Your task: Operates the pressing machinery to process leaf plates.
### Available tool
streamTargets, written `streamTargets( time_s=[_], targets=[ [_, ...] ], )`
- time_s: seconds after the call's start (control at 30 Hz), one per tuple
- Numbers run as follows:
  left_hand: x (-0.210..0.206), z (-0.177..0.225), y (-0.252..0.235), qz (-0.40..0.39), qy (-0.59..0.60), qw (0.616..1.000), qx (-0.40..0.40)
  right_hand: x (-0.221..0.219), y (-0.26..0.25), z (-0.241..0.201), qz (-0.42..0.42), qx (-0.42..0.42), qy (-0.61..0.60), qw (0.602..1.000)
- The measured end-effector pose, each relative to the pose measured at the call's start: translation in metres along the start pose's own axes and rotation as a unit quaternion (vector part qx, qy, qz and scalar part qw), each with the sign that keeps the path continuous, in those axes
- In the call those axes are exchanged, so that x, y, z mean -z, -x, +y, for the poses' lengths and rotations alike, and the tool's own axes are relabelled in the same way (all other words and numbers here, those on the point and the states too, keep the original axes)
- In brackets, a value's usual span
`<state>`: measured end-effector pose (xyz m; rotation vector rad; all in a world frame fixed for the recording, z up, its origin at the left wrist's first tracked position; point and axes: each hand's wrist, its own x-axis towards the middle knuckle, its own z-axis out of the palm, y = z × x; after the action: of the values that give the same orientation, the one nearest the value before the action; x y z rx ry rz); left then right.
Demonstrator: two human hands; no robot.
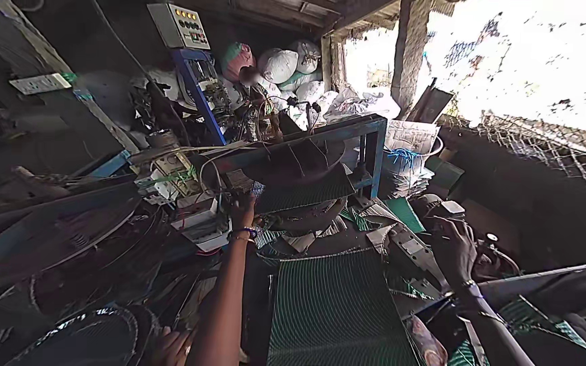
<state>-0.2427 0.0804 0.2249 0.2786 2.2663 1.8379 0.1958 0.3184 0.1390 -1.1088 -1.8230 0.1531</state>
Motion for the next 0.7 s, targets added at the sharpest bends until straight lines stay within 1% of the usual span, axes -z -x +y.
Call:
streamTargets(
  time_s=[0.07, 0.1, 0.13, 0.2, 0.23, 0.3, 0.37, 0.43, 0.47, 0.7],
  targets=[
    [0.007, -0.012, 0.035, 0.004, 0.104, 0.994, 0.028, -0.016, -0.01, -0.001, -0.009, -0.01, 0.033, 0.999],
    [0.01, -0.027, 0.054, -0.002, 0.123, 0.992, 0.03, -0.025, -0.015, -0.003, -0.024, -0.003, 0.038, 0.999],
    [0.008, -0.049, 0.076, -0.013, 0.11, 0.994, 0.023, -0.032, -0.018, -0.003, -0.053, 0.005, 0.042, 0.998],
    [-0.004, -0.108, 0.12, -0.054, 0.017, 0.998, -0.023, -0.047, -0.023, -0.006, -0.096, 0.002, 0.056, 0.994],
    [-0.011, -0.137, 0.138, -0.074, -0.038, 0.995, -0.057, -0.053, -0.026, -0.008, -0.096, -0.001, 0.059, 0.994],
    [-0.026, -0.192, 0.166, -0.116, -0.162, 0.97, -0.139, -0.055, -0.025, -0.004, -0.091, 0.002, 0.059, 0.994],
    [-0.035, -0.231, 0.183, -0.117, -0.258, 0.935, -0.212, -0.054, -0.024, -0.002, -0.096, 0.011, 0.052, 0.994],
    [-0.037, -0.241, 0.19, -0.112, -0.327, 0.906, -0.242, -0.054, -0.024, -0.002, -0.106, 0.008, 0.048, 0.993],
    [-0.04, -0.241, 0.191, -0.108, -0.339, 0.9, -0.251, -0.054, -0.025, -0.001, -0.106, 0.007, 0.05, 0.993],
    [-0.041, -0.242, 0.192, -0.09, -0.344, 0.897, -0.262, -0.054, -0.023, -0.003, -0.094, 0.017, 0.062, 0.994]
  ],
)
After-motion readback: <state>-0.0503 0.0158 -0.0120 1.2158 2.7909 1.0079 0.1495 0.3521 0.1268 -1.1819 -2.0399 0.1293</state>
